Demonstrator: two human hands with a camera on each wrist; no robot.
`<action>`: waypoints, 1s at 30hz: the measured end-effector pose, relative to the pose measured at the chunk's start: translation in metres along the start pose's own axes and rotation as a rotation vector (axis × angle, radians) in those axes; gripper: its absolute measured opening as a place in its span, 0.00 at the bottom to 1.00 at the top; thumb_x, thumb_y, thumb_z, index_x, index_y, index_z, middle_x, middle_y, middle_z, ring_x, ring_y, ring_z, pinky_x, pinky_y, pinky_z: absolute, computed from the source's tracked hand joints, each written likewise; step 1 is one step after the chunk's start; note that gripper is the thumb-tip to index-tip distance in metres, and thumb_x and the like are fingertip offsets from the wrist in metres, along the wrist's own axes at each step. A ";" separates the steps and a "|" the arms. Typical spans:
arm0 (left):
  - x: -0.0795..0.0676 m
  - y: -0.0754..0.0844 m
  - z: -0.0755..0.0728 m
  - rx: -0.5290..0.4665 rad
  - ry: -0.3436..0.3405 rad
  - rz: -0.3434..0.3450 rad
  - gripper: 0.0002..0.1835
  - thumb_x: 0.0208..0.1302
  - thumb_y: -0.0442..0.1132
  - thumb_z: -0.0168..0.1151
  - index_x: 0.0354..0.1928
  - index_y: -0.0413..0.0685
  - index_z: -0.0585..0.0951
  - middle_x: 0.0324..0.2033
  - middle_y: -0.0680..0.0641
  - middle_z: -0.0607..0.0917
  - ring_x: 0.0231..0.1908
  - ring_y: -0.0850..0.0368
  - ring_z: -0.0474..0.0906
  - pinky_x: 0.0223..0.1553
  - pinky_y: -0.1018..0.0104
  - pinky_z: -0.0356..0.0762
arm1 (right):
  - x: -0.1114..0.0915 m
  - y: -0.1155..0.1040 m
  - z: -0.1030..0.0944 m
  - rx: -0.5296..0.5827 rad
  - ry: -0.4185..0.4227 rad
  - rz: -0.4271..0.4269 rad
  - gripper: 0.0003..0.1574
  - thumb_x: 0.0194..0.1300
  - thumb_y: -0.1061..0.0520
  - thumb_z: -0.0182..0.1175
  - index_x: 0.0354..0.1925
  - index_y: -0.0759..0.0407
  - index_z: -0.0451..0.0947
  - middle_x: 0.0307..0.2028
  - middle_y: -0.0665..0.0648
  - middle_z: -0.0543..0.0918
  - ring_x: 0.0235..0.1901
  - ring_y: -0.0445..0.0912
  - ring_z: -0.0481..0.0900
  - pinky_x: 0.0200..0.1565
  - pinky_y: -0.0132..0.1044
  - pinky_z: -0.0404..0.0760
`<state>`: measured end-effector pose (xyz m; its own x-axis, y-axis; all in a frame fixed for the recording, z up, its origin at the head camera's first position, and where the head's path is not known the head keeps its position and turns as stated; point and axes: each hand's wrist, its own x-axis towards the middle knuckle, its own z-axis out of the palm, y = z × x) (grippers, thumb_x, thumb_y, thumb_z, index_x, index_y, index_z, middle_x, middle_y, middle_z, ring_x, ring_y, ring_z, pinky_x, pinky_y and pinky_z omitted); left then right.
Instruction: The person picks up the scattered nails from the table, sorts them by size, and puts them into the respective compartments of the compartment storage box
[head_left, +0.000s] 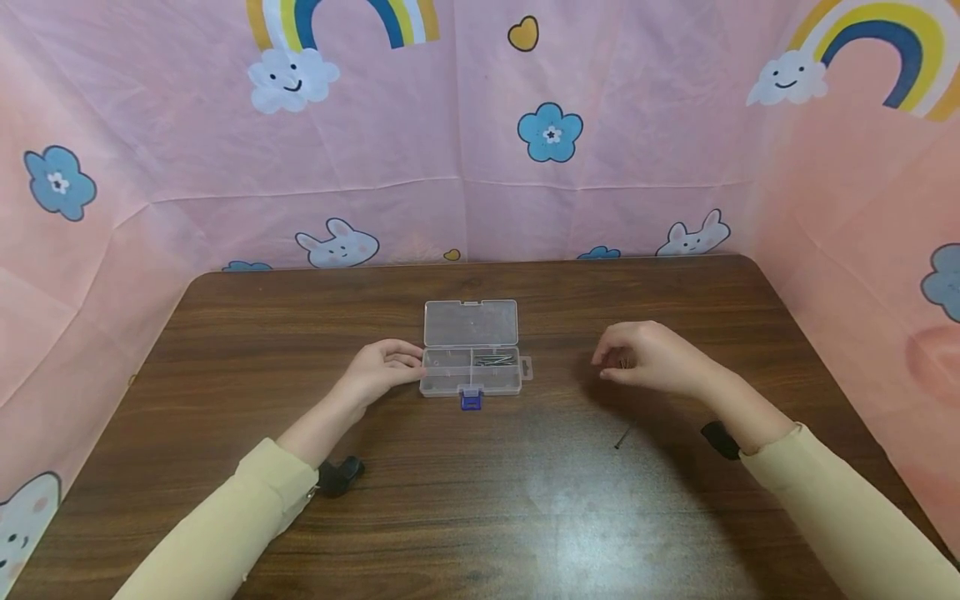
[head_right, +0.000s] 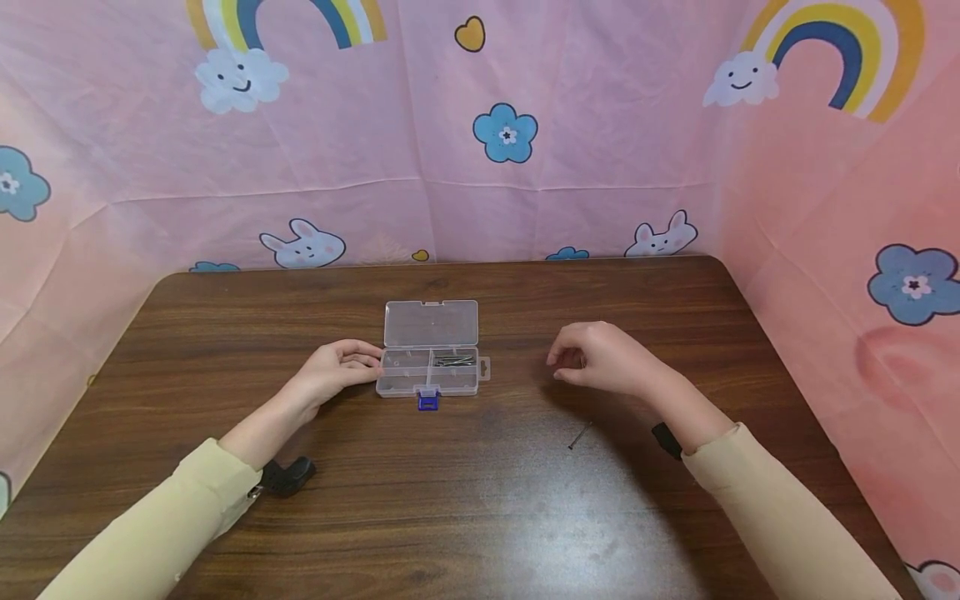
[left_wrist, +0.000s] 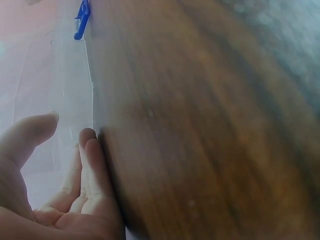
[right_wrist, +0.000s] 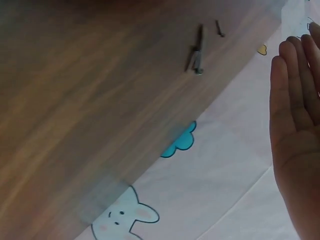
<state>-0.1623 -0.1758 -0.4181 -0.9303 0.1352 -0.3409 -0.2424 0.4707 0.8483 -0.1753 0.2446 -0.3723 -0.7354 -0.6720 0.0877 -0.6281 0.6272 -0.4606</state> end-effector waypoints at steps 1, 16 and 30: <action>0.000 0.000 0.000 -0.001 -0.001 0.001 0.25 0.71 0.42 0.71 0.64 0.38 0.80 0.53 0.41 0.88 0.48 0.59 0.85 0.65 0.50 0.76 | -0.003 0.001 0.001 0.001 -0.005 0.009 0.09 0.62 0.66 0.75 0.40 0.57 0.88 0.39 0.50 0.89 0.38 0.45 0.89 0.42 0.43 0.89; 0.002 -0.003 -0.001 -0.001 0.000 -0.009 0.23 0.72 0.41 0.70 0.64 0.39 0.80 0.51 0.43 0.88 0.48 0.57 0.85 0.66 0.49 0.75 | -0.040 0.015 0.008 0.043 -0.021 0.069 0.12 0.60 0.66 0.77 0.40 0.53 0.87 0.40 0.47 0.89 0.39 0.42 0.89 0.43 0.37 0.89; 0.004 -0.003 0.000 -0.013 0.007 -0.021 0.23 0.71 0.41 0.71 0.64 0.40 0.80 0.50 0.44 0.88 0.44 0.60 0.85 0.66 0.50 0.75 | -0.056 0.018 0.016 0.080 -0.123 0.100 0.13 0.59 0.62 0.79 0.39 0.49 0.87 0.39 0.44 0.87 0.39 0.39 0.84 0.43 0.35 0.86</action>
<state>-0.1651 -0.1771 -0.4217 -0.9269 0.1188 -0.3560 -0.2657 0.4623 0.8460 -0.1419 0.2875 -0.3994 -0.7533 -0.6541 -0.0686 -0.5276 0.6632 -0.5309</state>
